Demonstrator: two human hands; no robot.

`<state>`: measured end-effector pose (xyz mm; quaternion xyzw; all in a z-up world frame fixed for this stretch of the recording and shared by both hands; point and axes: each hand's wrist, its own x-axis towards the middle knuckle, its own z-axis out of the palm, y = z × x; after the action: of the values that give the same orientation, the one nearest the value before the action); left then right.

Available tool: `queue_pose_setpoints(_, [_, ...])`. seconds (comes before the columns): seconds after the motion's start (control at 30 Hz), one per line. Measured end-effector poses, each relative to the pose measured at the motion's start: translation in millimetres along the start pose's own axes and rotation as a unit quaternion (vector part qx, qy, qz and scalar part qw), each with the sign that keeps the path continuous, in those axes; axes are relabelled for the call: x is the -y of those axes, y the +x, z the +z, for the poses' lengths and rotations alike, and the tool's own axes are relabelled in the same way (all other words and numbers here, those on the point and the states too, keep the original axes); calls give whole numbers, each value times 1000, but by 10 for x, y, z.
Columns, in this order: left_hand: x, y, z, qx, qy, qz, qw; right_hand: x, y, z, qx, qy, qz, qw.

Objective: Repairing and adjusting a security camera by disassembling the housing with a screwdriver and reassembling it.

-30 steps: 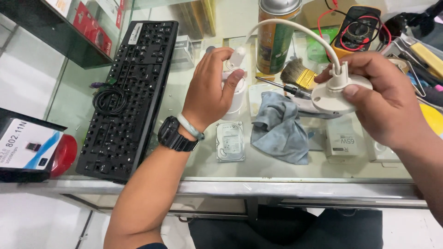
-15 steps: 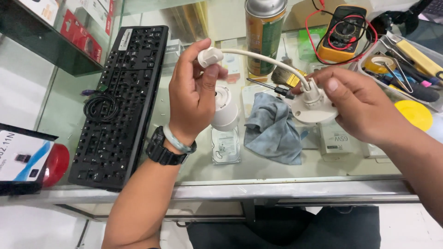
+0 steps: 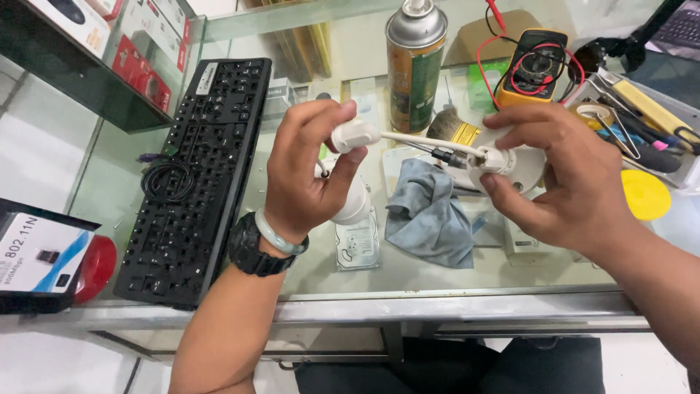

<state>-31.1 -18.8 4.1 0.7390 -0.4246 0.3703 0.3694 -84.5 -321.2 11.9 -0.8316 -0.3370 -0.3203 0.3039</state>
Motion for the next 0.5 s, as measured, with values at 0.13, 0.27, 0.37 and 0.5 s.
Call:
queue_pose_setpoints(0.13, [-153, 14, 4, 21, 63, 72, 995, -107, -120, 55, -58, -59, -68, 994])
queue_pose_setpoints(0.27, [-421, 139, -19, 27, 122, 110, 986, -9, -124, 96, -82, -87, -85, 989])
queue_pose_setpoints(0.37, [-484, 169, -33, 27, 88, 88, 992, -38, -140, 133, -62, -96, -105, 988])
queue_pose_setpoints(0.5, [-462, 148, -23, 14, 37, 57, 998, -124, -252, 127, -58, -141, -125, 980])
